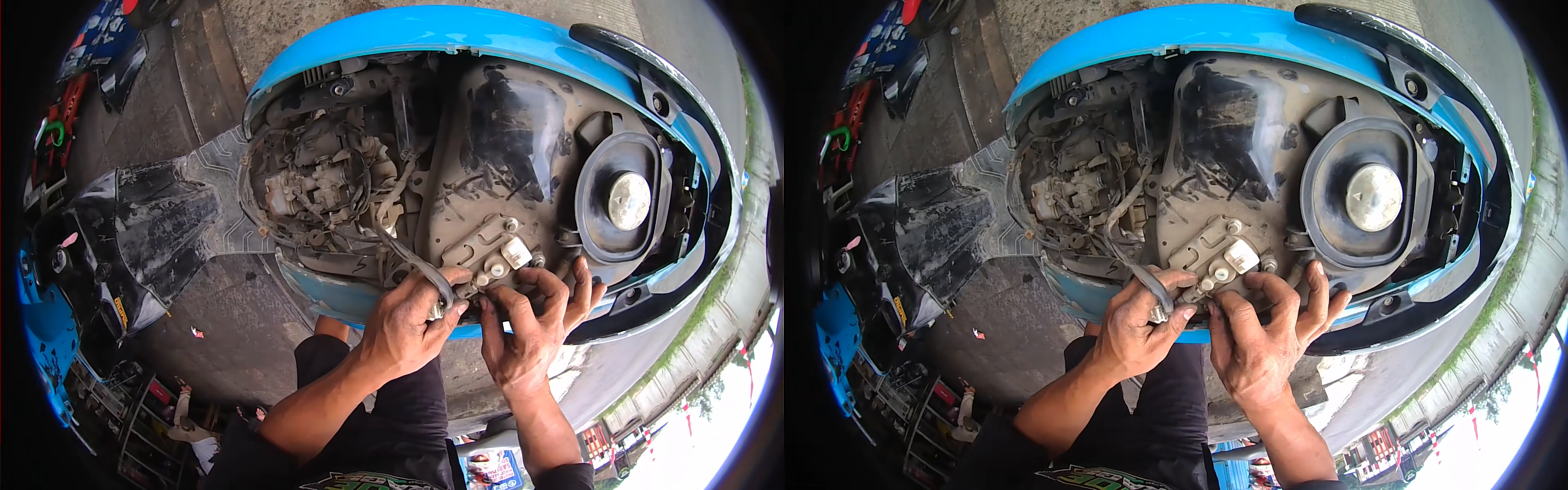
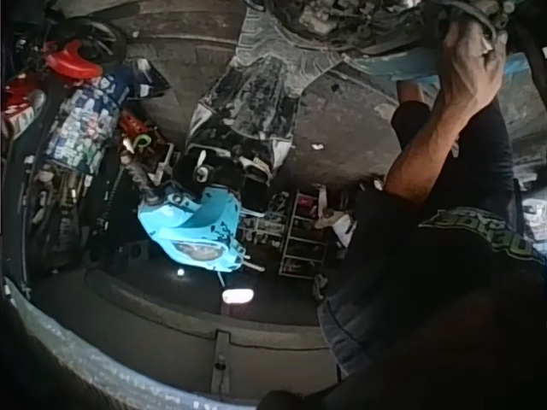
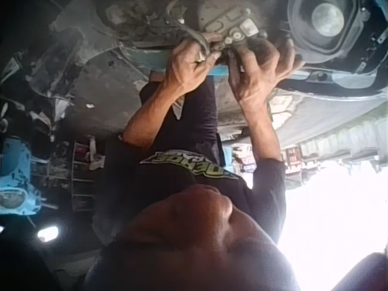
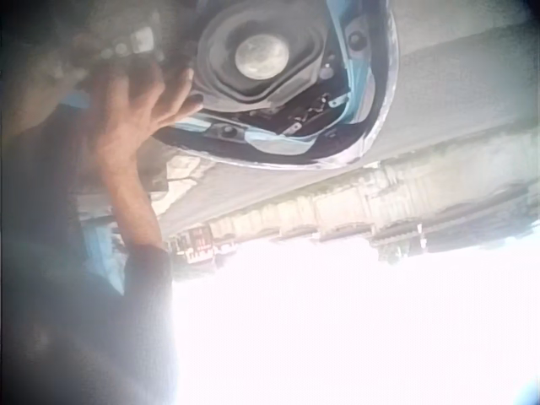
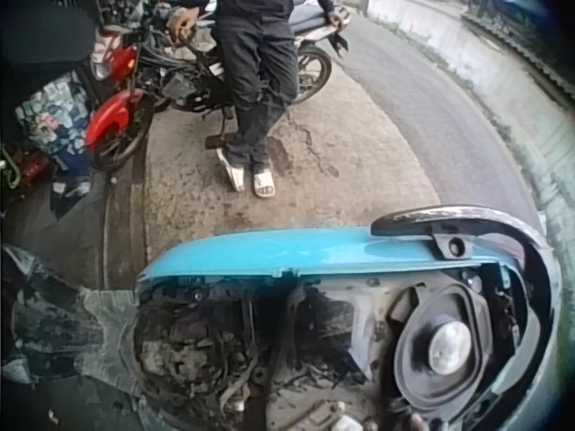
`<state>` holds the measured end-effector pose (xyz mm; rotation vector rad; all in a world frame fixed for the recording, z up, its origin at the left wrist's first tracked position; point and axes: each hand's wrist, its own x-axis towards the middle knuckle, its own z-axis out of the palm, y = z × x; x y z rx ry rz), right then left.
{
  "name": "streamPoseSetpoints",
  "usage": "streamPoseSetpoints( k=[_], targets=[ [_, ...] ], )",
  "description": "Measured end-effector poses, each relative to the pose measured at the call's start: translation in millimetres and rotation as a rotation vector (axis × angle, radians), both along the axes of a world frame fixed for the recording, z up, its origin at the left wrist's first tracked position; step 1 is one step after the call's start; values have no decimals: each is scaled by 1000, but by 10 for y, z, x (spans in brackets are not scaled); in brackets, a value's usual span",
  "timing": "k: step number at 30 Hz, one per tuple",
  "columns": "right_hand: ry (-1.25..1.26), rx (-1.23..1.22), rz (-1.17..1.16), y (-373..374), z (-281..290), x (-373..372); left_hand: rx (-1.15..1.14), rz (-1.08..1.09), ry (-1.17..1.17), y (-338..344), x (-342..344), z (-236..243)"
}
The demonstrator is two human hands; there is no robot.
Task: The person touches the scooter engine, adjusts the plastic body panel into position, and disconnects and reconnects wires and hoses near the fuel tank by hand.
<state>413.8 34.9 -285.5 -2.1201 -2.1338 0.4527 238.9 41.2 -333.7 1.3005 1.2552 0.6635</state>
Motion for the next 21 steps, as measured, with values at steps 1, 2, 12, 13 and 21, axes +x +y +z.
streamPoseSetpoints(
  k=[1, 2, 12, 13, 21],
  targets=[
    [-10, 2, -2, -7, -9, 2, 8, 11, 2, -15, 5, -12],
    [-20, 5, -4, -13, -17, 5, 7, 15, 0, -37, 10, -26],
    [20, 33, -17, -13, -41, 8, 59, 183, 98, -218, 103, -43],
    [30, 37, -12, -23, -54, 15, 29, 186, 133, -211, 96, -41],
    [10, 132, -36, -72, -187, 41, 106, 17, 158, -113, 25, -47]
  ],
)
